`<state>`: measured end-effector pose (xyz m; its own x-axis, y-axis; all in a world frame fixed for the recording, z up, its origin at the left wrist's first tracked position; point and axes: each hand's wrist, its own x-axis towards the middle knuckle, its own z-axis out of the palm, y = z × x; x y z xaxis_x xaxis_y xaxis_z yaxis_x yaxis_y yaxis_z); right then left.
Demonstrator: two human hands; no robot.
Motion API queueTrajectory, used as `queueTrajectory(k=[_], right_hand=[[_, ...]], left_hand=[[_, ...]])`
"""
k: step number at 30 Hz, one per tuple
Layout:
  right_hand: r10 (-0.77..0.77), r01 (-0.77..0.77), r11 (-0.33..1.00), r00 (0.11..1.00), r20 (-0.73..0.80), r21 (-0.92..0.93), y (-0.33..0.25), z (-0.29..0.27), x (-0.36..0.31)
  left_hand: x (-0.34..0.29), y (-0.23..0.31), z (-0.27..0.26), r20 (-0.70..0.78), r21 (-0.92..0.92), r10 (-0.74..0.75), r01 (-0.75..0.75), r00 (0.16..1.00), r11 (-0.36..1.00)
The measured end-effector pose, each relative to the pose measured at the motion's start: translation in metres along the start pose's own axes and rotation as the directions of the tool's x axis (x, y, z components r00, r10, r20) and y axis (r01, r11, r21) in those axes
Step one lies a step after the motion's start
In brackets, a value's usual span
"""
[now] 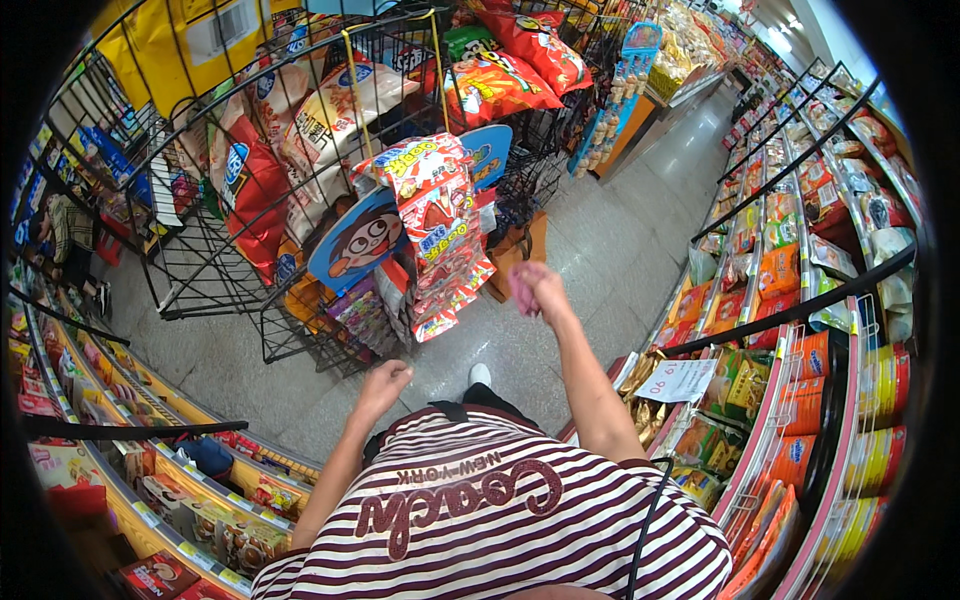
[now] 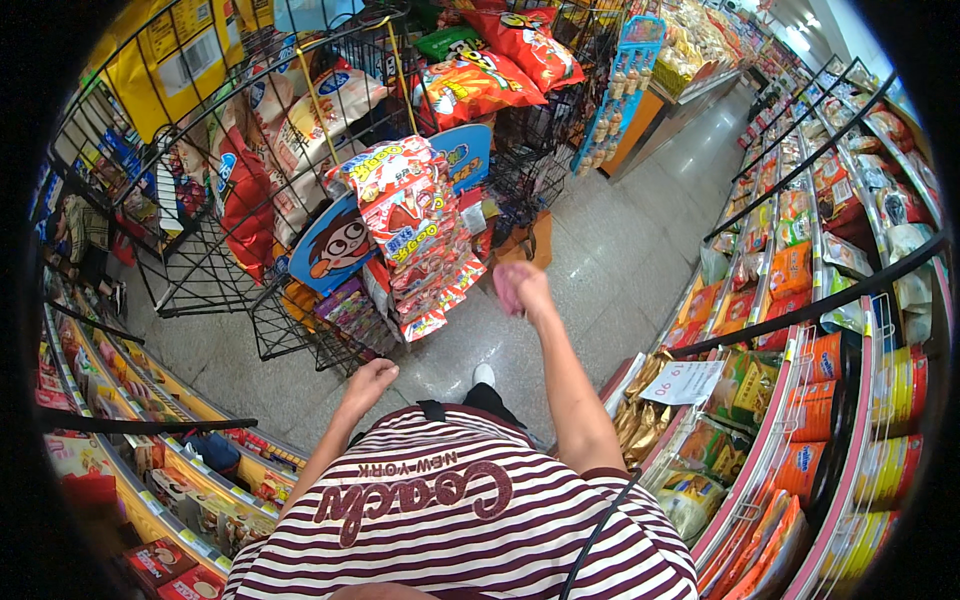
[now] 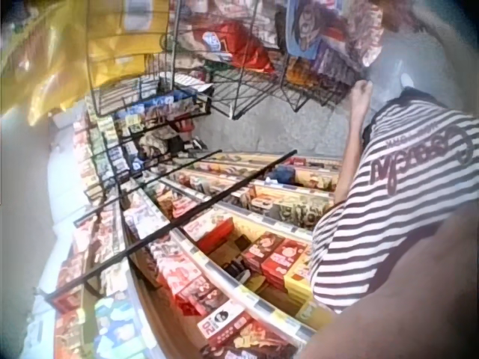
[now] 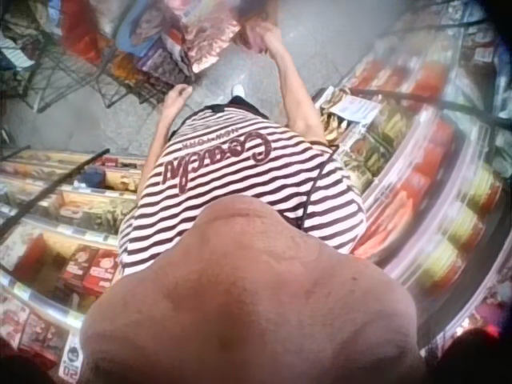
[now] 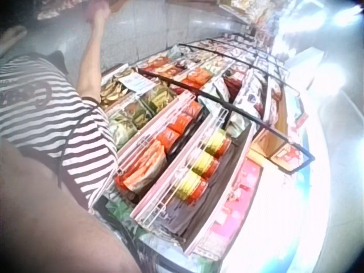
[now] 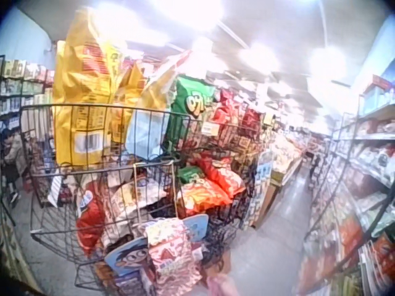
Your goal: The person wipes the surfaces of various snack packages on a wire display rack using a pink cloth. They handle multiple items including chips and candy, wiping each one individually before placing them back on the rack.
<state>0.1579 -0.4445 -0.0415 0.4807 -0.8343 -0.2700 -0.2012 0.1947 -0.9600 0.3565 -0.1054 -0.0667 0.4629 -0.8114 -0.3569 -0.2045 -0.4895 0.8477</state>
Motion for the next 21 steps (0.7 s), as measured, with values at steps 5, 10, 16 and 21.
queueTrajectory(k=[5, 10, 16, 21], right_hand=[[-0.192, 0.216, 0.951, 0.974, -0.122, 0.222, -0.107, 0.001, 0.052], [-0.258, 0.269, 0.904, 0.963, -0.075, 0.334, -0.174, -0.017, 0.107], [-0.264, 0.109, 0.762, 0.952, 0.153, 0.639, -0.226, -0.015, 0.145], [-0.224, -0.02, 0.67, 0.948, 0.228, 0.742, -0.235, -0.012, 0.176]], left_hand=[[0.006, 0.008, 0.008, -0.012, -0.078, 0.025, -0.026, 1.0, 0.997], [0.012, 0.06, 0.013, -0.059, -0.11, 0.06, -0.066, 0.996, 0.992], [0.023, 0.108, 0.034, -0.124, -0.155, 0.021, -0.041, 0.992, 0.987], [0.035, 0.132, 0.061, -0.177, -0.184, -0.022, -0.011, 0.984, 0.983]])
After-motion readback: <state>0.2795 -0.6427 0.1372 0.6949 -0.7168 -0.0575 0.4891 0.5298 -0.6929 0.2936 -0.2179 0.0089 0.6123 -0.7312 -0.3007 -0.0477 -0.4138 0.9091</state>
